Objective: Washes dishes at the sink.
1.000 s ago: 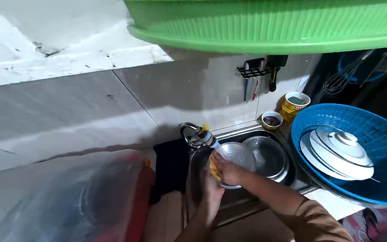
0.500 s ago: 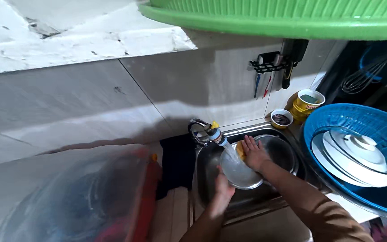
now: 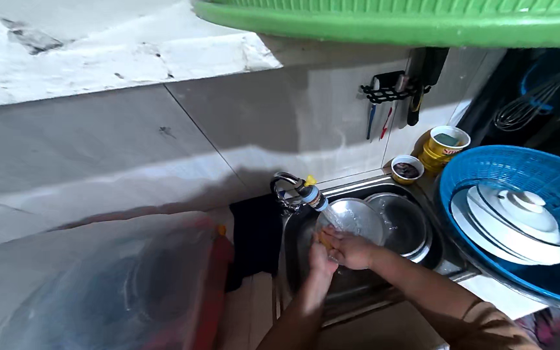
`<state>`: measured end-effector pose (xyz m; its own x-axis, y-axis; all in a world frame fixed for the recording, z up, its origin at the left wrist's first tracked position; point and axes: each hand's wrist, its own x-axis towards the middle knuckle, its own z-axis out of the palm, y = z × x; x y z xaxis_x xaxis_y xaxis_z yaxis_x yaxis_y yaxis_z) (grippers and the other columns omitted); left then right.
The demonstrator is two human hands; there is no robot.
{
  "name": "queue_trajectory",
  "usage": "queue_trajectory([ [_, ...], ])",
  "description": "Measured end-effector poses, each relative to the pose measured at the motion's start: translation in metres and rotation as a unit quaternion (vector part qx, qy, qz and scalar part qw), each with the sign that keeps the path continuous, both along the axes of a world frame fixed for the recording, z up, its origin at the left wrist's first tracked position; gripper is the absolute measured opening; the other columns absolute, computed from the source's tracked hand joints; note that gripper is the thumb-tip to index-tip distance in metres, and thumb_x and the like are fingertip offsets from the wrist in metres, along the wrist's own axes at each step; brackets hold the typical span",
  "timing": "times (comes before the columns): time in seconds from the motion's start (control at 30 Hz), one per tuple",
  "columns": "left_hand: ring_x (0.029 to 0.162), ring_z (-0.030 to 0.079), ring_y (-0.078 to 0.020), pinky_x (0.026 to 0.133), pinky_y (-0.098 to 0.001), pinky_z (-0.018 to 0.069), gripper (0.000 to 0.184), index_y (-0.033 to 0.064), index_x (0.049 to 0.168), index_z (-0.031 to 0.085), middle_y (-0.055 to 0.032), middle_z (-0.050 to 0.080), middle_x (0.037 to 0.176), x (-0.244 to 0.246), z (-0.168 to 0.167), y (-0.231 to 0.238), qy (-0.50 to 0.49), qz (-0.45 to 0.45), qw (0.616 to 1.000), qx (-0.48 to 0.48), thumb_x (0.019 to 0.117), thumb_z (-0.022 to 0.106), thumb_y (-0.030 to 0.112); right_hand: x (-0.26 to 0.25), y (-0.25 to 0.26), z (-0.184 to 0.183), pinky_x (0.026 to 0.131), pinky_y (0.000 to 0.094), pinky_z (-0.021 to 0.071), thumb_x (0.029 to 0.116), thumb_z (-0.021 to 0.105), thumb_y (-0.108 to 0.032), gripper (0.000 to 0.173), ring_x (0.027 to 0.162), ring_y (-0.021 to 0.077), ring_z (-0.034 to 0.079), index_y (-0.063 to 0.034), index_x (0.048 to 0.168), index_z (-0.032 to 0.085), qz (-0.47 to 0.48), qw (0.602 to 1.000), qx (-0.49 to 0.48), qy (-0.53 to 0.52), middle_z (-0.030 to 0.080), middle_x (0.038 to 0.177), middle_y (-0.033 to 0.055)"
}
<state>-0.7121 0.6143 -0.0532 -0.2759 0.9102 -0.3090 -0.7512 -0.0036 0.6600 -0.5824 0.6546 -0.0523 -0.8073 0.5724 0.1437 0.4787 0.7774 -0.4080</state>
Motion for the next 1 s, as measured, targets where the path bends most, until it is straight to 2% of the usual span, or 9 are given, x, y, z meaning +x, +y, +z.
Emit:
queue_trajectory([
  [0.07,0.101,0.070,-0.0288,0.084,-0.0536,0.0592,0.067,0.0094,0.138,0.053,-0.0167,0.069,0.116,-0.020,-0.047,0.018,-0.019,-0.005,0.999,-0.026,0.1057,0.029,0.063,0.021,0.022,-0.056,0.127,0.0497,0.0225,0.1046,0.040,-0.048,0.057,0.156,0.0201,0.026,-0.0286,0.158,0.041,-0.009,0.998,-0.025,-0.059,0.033,0.167,-0.0053],
  [0.17,0.114,0.067,-0.0313,0.094,-0.0598,0.0559,0.065,0.0125,0.141,0.053,-0.0156,0.067,0.127,-0.019,-0.041,0.023,0.003,0.026,0.994,-0.105,0.1059,0.030,0.062,0.063,0.036,-0.050,0.121,0.0744,0.0085,0.0994,0.045,-0.054,0.060,0.159,0.0276,0.014,-0.0386,0.157,0.039,-0.110,0.982,-0.032,-0.148,0.027,0.169,-0.0096],
  [0.23,0.116,0.066,-0.0302,0.095,-0.0589,0.0558,0.063,0.0130,0.143,0.052,-0.0144,0.067,0.129,-0.014,-0.035,0.019,0.017,0.029,0.993,-0.110,0.1065,0.032,0.060,0.079,0.052,-0.036,0.118,0.0786,0.0010,0.0981,0.044,-0.058,0.068,0.160,0.0303,0.005,-0.0359,0.161,0.032,-0.168,0.971,-0.007,-0.171,0.016,0.173,-0.0064],
  [0.43,0.117,0.066,-0.0297,0.097,-0.0583,0.0553,0.062,0.0122,0.143,0.052,-0.0145,0.066,0.130,-0.009,-0.040,0.017,0.019,0.036,0.996,-0.080,0.1076,0.030,0.059,0.019,0.086,-0.051,0.121,0.0740,0.0090,0.0948,0.045,-0.049,0.082,0.160,0.0338,0.002,-0.0219,0.166,0.017,-0.277,0.949,0.070,-0.136,0.004,0.174,0.0050],
  [0.53,0.116,0.066,-0.0304,0.096,-0.0586,0.0555,0.064,0.0116,0.142,0.053,-0.0154,0.067,0.128,-0.011,-0.043,0.016,0.011,0.026,0.997,-0.071,0.1078,0.027,0.059,-0.019,0.086,-0.061,0.120,0.0749,0.0047,0.0789,0.066,-0.053,0.109,0.159,0.0363,-0.002,-0.0178,0.167,0.012,-0.296,0.950,0.047,-0.091,-0.002,0.174,0.0086],
  [0.7,0.115,0.066,-0.0290,0.096,-0.0569,0.0548,0.067,0.0120,0.141,0.054,-0.0142,0.067,0.127,-0.015,-0.050,0.019,-0.024,0.006,0.998,-0.062,0.1069,0.024,0.061,-0.048,0.045,-0.038,0.128,0.0611,0.0100,0.1037,0.039,-0.050,0.070,0.160,0.0288,0.005,-0.0258,0.166,0.020,-0.196,0.979,-0.047,-0.025,0.009,0.174,0.0048],
  [0.8,0.100,0.069,-0.0229,0.085,-0.0492,0.0580,0.062,0.0146,0.131,0.059,-0.0101,0.070,0.112,-0.015,-0.046,0.021,-0.024,0.007,0.997,-0.077,0.1061,0.027,0.061,-0.030,0.027,-0.040,0.126,0.0578,0.0238,0.1036,0.042,-0.043,0.069,0.159,0.0233,0.014,-0.0330,0.166,0.014,-0.059,0.992,-0.092,-0.069,0.009,0.174,-0.0030],
  [0.9,0.100,0.070,-0.0283,0.084,-0.0543,0.0587,0.067,0.0111,0.134,0.057,-0.0154,0.070,0.112,-0.016,-0.045,0.021,-0.029,0.013,0.997,-0.077,0.1053,0.027,0.064,0.014,0.023,-0.052,0.127,0.0529,0.0228,0.1040,0.043,-0.046,0.060,0.157,0.0206,0.021,-0.0327,0.162,0.032,-0.010,0.994,-0.063,-0.094,0.024,0.171,-0.0077],
  [1.0,0.112,0.068,-0.0318,0.093,-0.0601,0.0563,0.065,0.0122,0.141,0.054,-0.0165,0.068,0.125,-0.018,-0.049,0.021,-0.011,0.023,0.996,-0.091,0.1063,0.029,0.061,0.059,0.033,-0.048,0.122,0.0707,0.0118,0.0982,0.047,-0.054,0.062,0.159,0.0250,0.015,-0.0375,0.157,0.039,-0.073,0.985,-0.023,-0.152,0.027,0.169,-0.0101],
])
